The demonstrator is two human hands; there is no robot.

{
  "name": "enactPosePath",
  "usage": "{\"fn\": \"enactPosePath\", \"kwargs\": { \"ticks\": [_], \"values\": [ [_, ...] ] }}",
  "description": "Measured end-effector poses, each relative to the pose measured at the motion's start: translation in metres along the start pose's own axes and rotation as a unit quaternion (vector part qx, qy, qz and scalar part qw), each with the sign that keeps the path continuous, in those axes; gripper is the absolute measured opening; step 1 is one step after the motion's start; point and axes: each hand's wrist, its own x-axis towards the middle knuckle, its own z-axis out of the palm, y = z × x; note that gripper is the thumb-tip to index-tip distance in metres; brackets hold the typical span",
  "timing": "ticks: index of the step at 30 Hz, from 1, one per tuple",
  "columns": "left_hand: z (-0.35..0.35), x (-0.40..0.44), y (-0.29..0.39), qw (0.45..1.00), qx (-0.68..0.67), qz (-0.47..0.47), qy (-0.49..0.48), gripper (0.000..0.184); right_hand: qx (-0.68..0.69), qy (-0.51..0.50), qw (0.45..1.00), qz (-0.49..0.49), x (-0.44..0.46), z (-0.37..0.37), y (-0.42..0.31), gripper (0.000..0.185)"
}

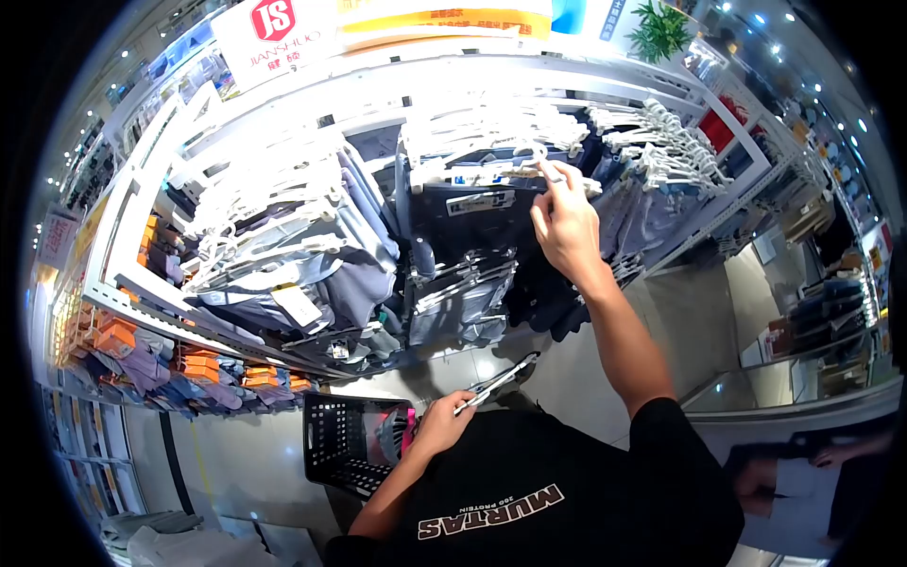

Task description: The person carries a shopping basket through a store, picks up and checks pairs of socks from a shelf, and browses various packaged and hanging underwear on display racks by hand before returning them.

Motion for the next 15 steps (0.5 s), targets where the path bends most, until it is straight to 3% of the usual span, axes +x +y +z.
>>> {"fn": "enactPosePath", "kwargs": {
  "ticks": [3,5,7,9,12,13,15],
  "values": [
    [0.000,0.000,-0.001,1.000,-0.005,-0.007,0.006,0.028,0.137,0.078,0.987,0.025,-0.027,-0.002,0.001,0.047],
    [-0.001,0.002,0.000,1.000,-0.011,0.007,0.016,0.029,0.204,0.042,0.973,0.098,-0.060,-0.003,-0.004,0.038],
    [-0.001,0.003,-0.003,0.999,-0.027,0.019,0.022,0.029,0.284,-0.103,0.946,0.113,-0.102,0.003,-0.010,0.031],
    [0.002,0.008,-0.011,0.998,-0.054,0.031,0.027,0.029,0.289,-0.255,0.921,0.056,-0.141,0.009,-0.013,0.033],
    [-0.005,0.014,-0.001,0.998,-0.062,0.024,0.020,0.027,0.244,-0.433,0.867,0.033,-0.166,0.001,-0.030,0.062],
    [-0.007,0.016,0.002,0.997,-0.066,0.024,0.020,0.027,0.212,-0.461,0.861,0.013,-0.176,0.003,-0.031,0.071],
    [-0.010,0.018,0.011,0.998,-0.051,0.035,0.008,0.026,0.164,-0.460,0.873,0.005,-0.191,0.006,-0.034,0.066]
  ]
}}
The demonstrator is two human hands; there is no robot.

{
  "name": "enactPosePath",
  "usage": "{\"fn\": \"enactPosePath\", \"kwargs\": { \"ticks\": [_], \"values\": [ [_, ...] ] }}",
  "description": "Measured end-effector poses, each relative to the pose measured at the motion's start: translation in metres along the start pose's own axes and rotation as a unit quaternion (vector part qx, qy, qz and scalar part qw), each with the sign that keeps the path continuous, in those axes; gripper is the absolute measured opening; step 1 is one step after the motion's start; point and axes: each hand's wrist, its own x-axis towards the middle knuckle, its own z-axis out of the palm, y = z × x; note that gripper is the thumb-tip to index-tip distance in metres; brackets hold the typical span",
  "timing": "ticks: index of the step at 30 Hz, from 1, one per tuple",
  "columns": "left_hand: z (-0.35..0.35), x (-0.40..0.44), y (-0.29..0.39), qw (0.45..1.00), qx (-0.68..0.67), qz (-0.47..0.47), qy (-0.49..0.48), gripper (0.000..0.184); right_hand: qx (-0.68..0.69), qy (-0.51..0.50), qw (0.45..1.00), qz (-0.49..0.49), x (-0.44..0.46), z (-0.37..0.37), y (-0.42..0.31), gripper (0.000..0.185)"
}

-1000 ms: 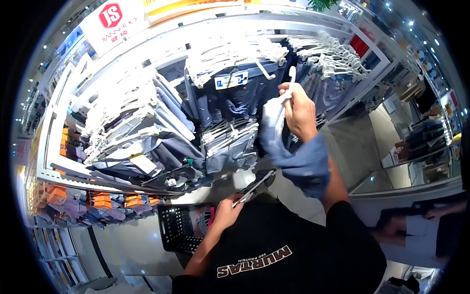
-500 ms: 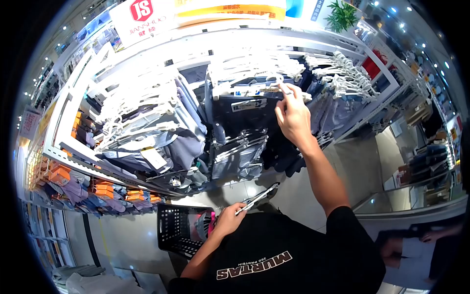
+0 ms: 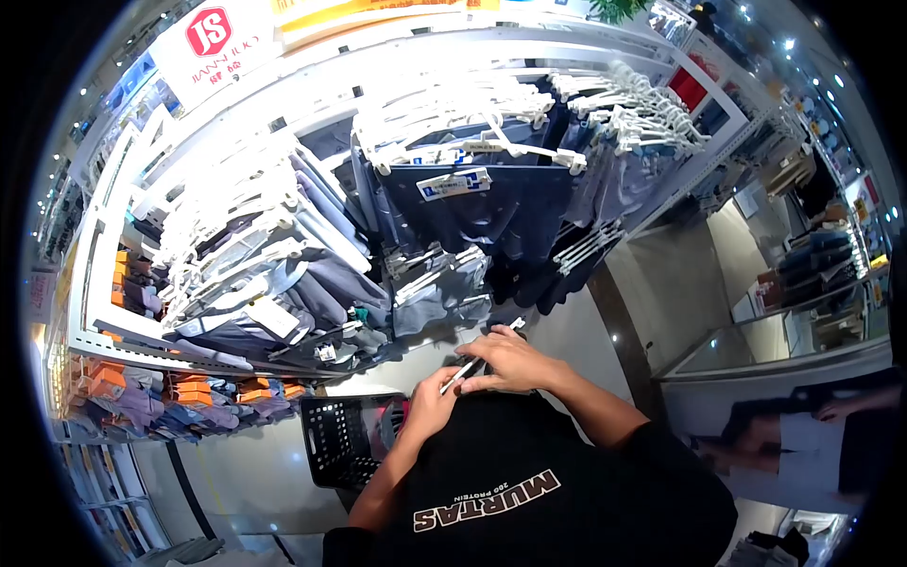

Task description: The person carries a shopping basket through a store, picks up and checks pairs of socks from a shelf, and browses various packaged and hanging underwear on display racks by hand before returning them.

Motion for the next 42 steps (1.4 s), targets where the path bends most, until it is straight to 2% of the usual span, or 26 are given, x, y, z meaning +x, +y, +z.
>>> {"fn": "enactPosePath", "kwargs": {
  "ticks": [3,6,7,10,12,14,16,17,18,20,21,22,24,26,28,30,34,39,42],
  "values": [
    [0.004,0.004,-0.002,1.000,-0.017,0.026,-0.006,0.026,-0.013,0.014,0.999,0.034,0.001,0.013,0.013,0.047],
    [-0.001,0.003,0.013,0.996,0.050,0.065,0.044,0.027,-0.032,0.017,0.999,0.012,0.009,-0.005,0.014,0.037],
    [-0.008,0.004,0.021,0.983,0.072,0.149,0.082,0.029,-0.024,0.069,0.997,-0.004,0.010,-0.011,0.020,0.039],
    [-0.038,-0.003,0.043,0.955,0.072,0.173,0.229,0.031,-0.031,0.166,0.986,-0.010,0.018,-0.066,0.020,0.025],
    [-0.059,-0.009,0.024,0.952,0.032,0.159,0.258,0.032,-0.018,0.250,0.968,-0.014,0.023,-0.098,0.026,0.019],
    [-0.074,-0.024,0.004,0.969,0.057,0.092,0.221,0.033,-0.017,0.325,0.945,-0.003,0.030,-0.141,-0.001,0.017],
    [-0.078,-0.041,-0.033,0.988,0.056,-0.029,0.140,0.034,0.031,0.361,0.932,0.024,0.038,-0.168,-0.003,0.014],
    [-0.080,-0.052,-0.038,0.986,0.127,-0.042,0.104,0.036,0.023,0.392,0.920,0.007,0.044,-0.179,-0.005,0.014],
    [-0.076,-0.063,-0.053,0.983,0.157,-0.024,0.088,0.036,0.027,0.414,0.910,0.008,0.049,-0.187,-0.010,0.014],
    [-0.069,-0.077,-0.057,0.976,0.211,-0.056,0.018,0.036,0.028,0.441,0.897,-0.002,0.061,-0.195,-0.021,0.015],
    [-0.060,-0.083,-0.066,0.980,0.186,-0.066,0.013,0.035,-0.001,0.454,0.890,-0.044,0.068,-0.195,-0.018,0.015],
    [-0.049,-0.087,-0.080,0.984,0.161,-0.076,0.008,0.033,0.041,0.433,0.899,-0.046,0.075,-0.192,-0.014,0.015],
    [-0.026,-0.088,-0.118,0.992,0.097,-0.066,0.046,0.027,0.018,0.390,0.920,-0.007,0.084,-0.183,-0.014,0.015],
    [-0.015,-0.083,-0.130,0.994,0.013,-0.077,0.083,0.024,0.027,0.448,0.892,-0.056,0.096,-0.167,-0.007,0.014],
    [-0.014,-0.082,-0.127,0.992,0.034,-0.085,0.091,0.025,0.049,0.454,0.889,-0.045,0.097,-0.158,-0.012,0.016],
    [-0.012,-0.085,-0.123,0.991,0.017,-0.090,0.095,0.026,-0.032,0.440,0.897,-0.012,0.095,-0.148,-0.001,0.023],
    [-0.010,-0.085,-0.128,0.994,0.001,-0.067,0.090,0.029,-0.107,0.451,0.886,-0.033,0.090,-0.136,0.004,0.038],
    [-0.011,-0.086,-0.135,0.995,-0.017,-0.071,0.074,0.032,-0.129,0.455,0.881,0.002,0.065,-0.133,0.006,0.052],
    [-0.010,-0.086,-0.136,0.993,-0.006,-0.095,0.068,0.032,-0.076,0.446,0.891,0.016,0.049,-0.132,0.011,0.055]
  ]
}}
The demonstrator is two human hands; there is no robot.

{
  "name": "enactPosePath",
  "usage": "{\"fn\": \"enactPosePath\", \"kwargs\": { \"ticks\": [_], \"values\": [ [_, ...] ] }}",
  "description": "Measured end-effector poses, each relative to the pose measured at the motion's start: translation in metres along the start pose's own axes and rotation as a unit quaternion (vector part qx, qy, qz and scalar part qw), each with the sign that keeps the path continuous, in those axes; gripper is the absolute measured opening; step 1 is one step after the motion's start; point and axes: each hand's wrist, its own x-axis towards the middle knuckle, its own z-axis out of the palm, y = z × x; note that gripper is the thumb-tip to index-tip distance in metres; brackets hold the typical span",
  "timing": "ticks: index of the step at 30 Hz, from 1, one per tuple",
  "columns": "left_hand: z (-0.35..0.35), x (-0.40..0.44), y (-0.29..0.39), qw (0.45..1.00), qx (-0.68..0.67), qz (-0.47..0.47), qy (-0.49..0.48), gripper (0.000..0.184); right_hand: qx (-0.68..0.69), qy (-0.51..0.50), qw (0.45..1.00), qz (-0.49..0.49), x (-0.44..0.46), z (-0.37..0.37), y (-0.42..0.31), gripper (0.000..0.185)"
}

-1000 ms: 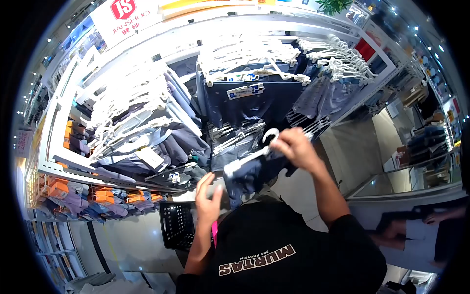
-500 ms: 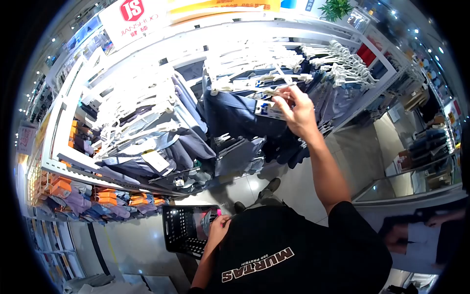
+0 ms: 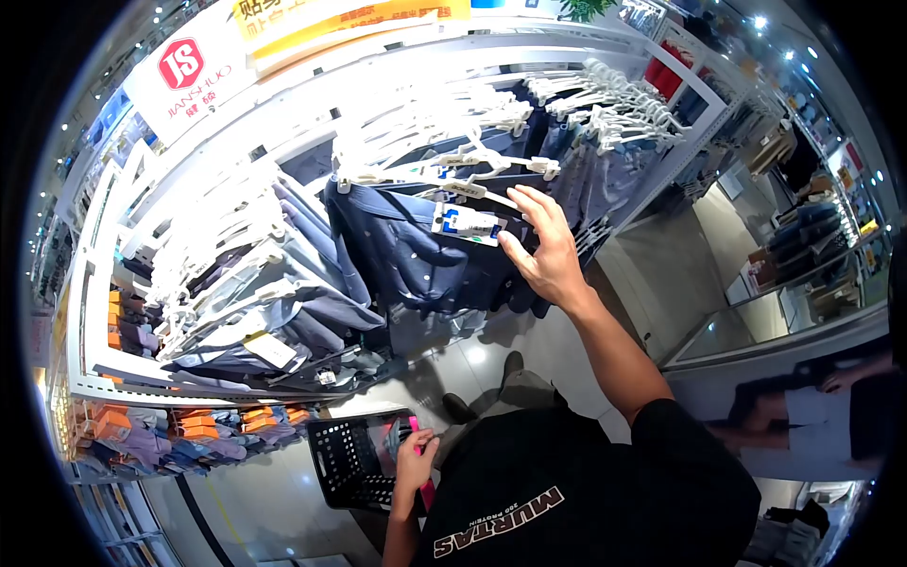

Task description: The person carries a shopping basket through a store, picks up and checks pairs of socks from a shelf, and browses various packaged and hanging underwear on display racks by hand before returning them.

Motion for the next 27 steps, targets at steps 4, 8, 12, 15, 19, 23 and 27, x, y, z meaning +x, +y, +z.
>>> {"fn": "enactPosePath", "kwargs": {
  "ticks": [4,8,12,15,19,23,27],
  "values": [
    [0.004,0.000,0.006,0.997,0.044,0.010,0.059,0.027,0.089,0.009,0.995,0.041,-0.009,-0.011,0.011,0.066],
    [0.011,-0.003,0.018,0.980,0.130,-0.026,0.150,0.025,0.153,0.086,0.984,0.042,-0.028,-0.007,0.041,0.083],
    [0.024,-0.001,0.058,0.954,0.233,-0.138,0.129,0.040,0.232,0.094,0.958,0.142,-0.062,-0.023,0.084,0.076],
    [0.048,0.001,0.069,0.933,0.289,-0.186,0.110,0.038,0.190,0.061,0.962,0.184,-0.094,-0.046,0.144,0.053],
    [0.089,0.004,0.074,0.907,0.330,-0.214,0.149,0.035,0.038,-0.054,0.972,0.224,-0.162,-0.074,0.265,0.045],
    [0.127,0.007,0.081,0.884,0.344,-0.251,0.194,0.034,-0.013,-0.125,0.969,0.215,-0.205,-0.092,0.356,0.048],
    [0.177,0.003,0.112,0.869,0.359,-0.263,0.215,0.033,0.001,-0.152,0.968,0.199,-0.211,-0.094,0.416,0.053]
  ]
}}
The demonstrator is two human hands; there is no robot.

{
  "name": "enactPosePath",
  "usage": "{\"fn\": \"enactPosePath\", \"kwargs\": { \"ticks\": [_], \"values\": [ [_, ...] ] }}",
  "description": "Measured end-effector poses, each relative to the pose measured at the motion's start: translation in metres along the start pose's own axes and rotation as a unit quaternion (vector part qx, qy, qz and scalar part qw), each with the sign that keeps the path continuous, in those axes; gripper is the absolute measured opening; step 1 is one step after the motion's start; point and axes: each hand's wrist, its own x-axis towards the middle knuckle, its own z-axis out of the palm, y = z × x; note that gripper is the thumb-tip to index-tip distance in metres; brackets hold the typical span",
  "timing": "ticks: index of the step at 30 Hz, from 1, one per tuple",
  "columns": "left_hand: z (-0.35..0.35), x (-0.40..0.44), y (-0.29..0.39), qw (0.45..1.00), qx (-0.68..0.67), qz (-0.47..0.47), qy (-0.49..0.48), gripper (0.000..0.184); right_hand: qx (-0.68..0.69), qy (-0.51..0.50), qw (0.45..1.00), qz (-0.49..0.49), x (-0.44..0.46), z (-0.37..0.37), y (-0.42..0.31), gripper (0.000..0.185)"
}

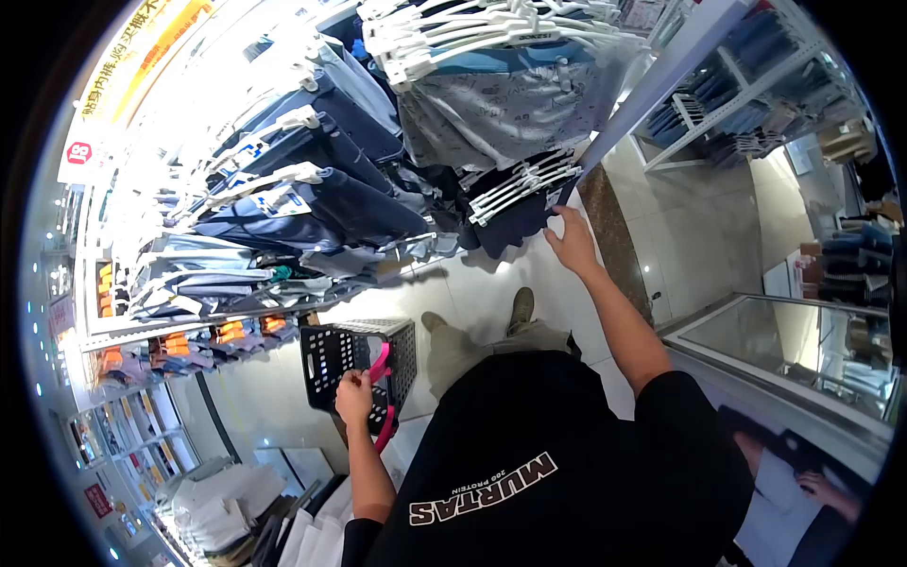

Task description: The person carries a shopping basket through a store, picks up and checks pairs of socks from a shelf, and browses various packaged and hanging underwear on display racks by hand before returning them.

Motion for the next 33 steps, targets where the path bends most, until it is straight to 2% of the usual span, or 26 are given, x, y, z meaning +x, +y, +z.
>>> {"fn": "enactPosePath", "kwargs": {
  "ticks": [3,8,13,15,16,17,19,26,29,30,31,33],
  "values": [
    [0.015,-0.020,0.019,1.000,-0.025,-0.017,-0.003,0.033,0.018,-0.003,1.000,-0.007,0.030,-0.004,0.011,0.053],
    [0.038,-0.058,0.052,0.999,-0.034,-0.017,0.010,0.030,-0.014,0.032,0.997,-0.073,0.066,0.006,0.025,0.049],
    [0.049,-0.092,0.083,0.997,-0.072,0.003,-0.004,0.027,0.027,-0.027,0.997,-0.061,0.071,0.020,0.034,0.043],
    [0.058,-0.103,0.088,0.996,-0.090,0.018,0.010,0.025,-0.017,-0.037,0.997,-0.066,0.072,0.027,0.043,0.044],
    [0.056,-0.110,0.096,0.995,-0.100,0.002,-0.007,0.023,-0.010,-0.027,0.996,-0.084,0.073,0.027,0.044,0.044],
    [0.055,-0.117,0.104,0.993,-0.114,-0.010,-0.020,0.021,0.001,-0.041,0.998,-0.054,0.075,0.016,0.031,0.043],
    [0.061,-0.126,0.110,0.996,-0.087,0.000,-0.020,0.020,0.007,-0.067,0.998,-0.018,0.077,0.017,0.029,0.041],
    [0.063,-0.131,0.110,0.997,-0.056,-0.003,-0.047,0.026,-0.065,-0.067,0.995,-0.040,0.089,0.011,0.021,0.041],
    [0.062,-0.130,0.112,0.998,-0.051,0.001,-0.040,0.025,-0.108,-0.119,0.987,-0.024,0.096,0.002,0.013,0.043],
    [0.062,-0.130,0.113,0.998,-0.048,0.000,-0.037,0.024,-0.098,-0.115,0.988,-0.024,0.097,0.003,0.014,0.044],
    [0.062,-0.130,0.116,0.998,-0.046,-0.002,-0.032,0.024,-0.086,-0.070,0.992,-0.051,0.096,0.006,0.018,0.044],
    [0.061,-0.129,0.119,0.998,-0.048,-0.002,-0.027,0.023,-0.070,-0.071,0.992,-0.081,0.100,0.001,0.020,0.038]
  ]
}}
